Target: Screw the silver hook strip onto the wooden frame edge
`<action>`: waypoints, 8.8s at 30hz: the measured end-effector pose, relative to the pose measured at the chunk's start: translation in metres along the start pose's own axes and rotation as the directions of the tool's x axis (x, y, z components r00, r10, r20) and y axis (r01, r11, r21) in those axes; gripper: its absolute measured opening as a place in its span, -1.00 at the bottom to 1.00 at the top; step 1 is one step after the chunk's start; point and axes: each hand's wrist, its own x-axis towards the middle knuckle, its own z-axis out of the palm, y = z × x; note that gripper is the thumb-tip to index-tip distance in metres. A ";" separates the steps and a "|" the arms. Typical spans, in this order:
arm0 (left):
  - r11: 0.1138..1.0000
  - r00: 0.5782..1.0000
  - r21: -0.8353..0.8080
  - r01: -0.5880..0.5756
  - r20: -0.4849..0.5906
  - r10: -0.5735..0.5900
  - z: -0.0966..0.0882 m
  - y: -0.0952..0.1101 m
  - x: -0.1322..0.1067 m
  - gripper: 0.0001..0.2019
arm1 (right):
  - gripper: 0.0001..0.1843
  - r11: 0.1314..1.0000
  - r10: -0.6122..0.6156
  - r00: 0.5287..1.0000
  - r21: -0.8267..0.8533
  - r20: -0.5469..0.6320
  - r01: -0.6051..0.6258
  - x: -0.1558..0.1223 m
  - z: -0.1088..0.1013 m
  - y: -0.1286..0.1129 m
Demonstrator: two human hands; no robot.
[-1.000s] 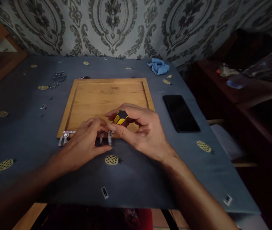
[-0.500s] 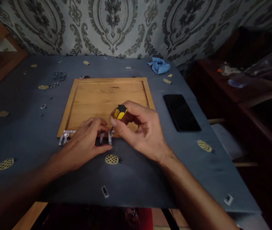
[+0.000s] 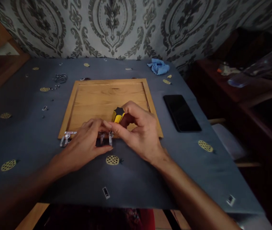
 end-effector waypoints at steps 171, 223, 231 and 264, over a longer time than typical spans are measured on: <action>0.999 1.000 0.036 -0.015 0.003 0.015 0.003 -0.003 -0.001 -0.57 | -0.75 0.999 -0.035 0.981 -0.020 -0.188 0.032 -0.004 0.004 0.001; 1.000 1.000 0.012 0.013 0.027 -0.013 0.001 0.000 0.000 -0.59 | -0.85 0.996 -0.029 0.986 -0.087 -0.163 0.015 -0.005 -0.002 0.000; 1.000 1.000 0.010 0.008 0.025 -0.008 0.001 -0.001 0.000 -0.60 | -0.85 0.995 -0.020 0.994 -0.095 -0.105 0.010 -0.007 0.001 0.004; 0.999 1.000 -0.030 -0.009 0.014 0.010 -0.005 0.003 -0.001 -0.55 | -0.84 0.998 -0.018 0.967 0.051 -0.254 0.032 0.002 0.002 -0.003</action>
